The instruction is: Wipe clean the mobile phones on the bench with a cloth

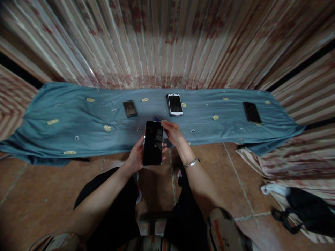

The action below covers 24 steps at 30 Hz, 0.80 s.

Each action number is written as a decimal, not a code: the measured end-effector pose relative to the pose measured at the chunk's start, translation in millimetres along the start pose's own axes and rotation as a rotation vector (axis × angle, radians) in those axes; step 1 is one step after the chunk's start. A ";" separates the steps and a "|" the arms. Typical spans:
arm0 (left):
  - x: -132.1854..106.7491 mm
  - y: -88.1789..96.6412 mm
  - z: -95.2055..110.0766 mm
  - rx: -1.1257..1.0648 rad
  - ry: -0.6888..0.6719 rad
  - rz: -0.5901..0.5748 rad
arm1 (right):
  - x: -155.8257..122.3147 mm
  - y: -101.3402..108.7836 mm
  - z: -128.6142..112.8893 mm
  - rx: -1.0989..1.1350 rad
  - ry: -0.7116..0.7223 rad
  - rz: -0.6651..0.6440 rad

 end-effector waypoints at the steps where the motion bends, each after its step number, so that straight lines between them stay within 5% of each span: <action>1: 0.2 -1.0 -0.4 0.010 -0.007 0.017 | 0.0 0.1 -0.6 0.012 -0.001 0.002; 9: 4.1 -4.5 1.9 0.073 -0.066 0.092 | -3.5 -2.8 -12.9 0.161 -0.014 0.037; 24: 5.1 -5.3 16.0 -0.038 -0.195 0.197 | -25.4 1.7 -29.8 -0.126 0.198 -0.002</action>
Point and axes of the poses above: each hand's wrist, its own x-axis towards the middle knuckle, its own y-axis out of the back of the hand, z = x × y, the point moved 2 cm from there along x, towards the middle knuckle, and after that the axes turned 12 degrees about -x, right-handed, at the moved point
